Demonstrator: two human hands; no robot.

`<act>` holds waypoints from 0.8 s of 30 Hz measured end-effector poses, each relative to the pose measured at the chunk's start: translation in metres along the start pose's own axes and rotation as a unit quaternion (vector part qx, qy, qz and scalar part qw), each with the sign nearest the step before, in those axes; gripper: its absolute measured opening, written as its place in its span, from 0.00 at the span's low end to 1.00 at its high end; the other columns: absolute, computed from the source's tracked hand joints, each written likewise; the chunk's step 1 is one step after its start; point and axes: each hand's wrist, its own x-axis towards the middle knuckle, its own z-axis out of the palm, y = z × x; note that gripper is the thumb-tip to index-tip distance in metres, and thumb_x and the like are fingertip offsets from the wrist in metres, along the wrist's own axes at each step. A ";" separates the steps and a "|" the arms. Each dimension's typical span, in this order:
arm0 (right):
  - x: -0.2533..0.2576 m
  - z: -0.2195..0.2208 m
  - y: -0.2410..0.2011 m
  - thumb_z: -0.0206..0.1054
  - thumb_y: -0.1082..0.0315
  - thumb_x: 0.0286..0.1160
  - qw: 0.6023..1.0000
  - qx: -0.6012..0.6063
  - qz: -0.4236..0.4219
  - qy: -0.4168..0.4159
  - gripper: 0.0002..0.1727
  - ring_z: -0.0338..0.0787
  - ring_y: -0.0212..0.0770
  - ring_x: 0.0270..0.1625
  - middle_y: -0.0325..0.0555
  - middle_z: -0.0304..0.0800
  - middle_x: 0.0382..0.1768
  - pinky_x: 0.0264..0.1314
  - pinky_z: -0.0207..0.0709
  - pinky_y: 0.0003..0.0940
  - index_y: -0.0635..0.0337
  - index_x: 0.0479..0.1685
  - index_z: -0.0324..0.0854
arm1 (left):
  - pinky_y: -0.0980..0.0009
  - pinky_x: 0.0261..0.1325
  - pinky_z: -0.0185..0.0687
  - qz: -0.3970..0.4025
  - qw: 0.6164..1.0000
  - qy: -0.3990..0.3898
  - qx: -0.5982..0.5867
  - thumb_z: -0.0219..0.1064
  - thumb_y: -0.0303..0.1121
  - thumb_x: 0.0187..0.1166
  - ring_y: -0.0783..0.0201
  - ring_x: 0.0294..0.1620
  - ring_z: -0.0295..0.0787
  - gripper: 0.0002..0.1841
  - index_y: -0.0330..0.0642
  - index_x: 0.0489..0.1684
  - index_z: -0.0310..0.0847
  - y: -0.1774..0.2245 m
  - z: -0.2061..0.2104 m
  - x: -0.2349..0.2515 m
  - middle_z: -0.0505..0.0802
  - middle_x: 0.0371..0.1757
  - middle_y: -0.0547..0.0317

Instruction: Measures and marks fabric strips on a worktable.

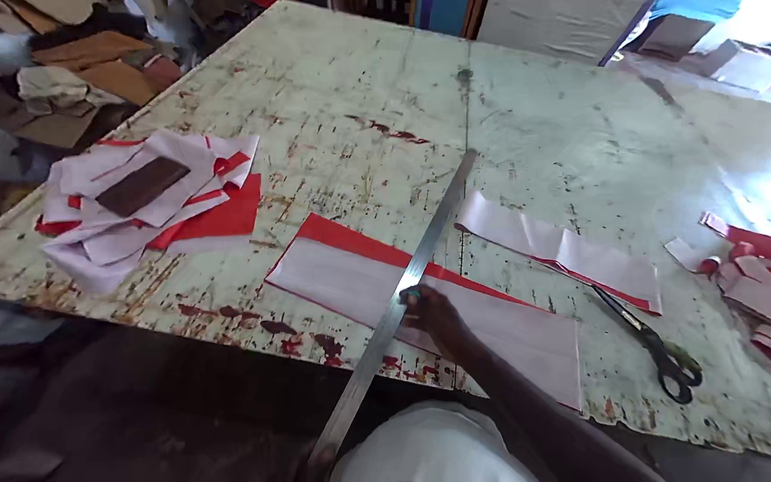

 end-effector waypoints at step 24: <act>0.108 -0.397 -0.077 0.62 0.66 0.86 0.987 0.002 -0.023 0.157 0.13 0.89 0.37 0.40 0.45 0.89 0.46 0.43 0.87 0.35 0.60 0.63 0.80 | 0.54 0.55 0.87 0.033 0.974 -0.177 0.140 0.67 0.36 0.83 0.57 0.47 0.88 0.15 0.47 0.65 0.86 0.188 0.296 0.084 0.90 0.50 0.54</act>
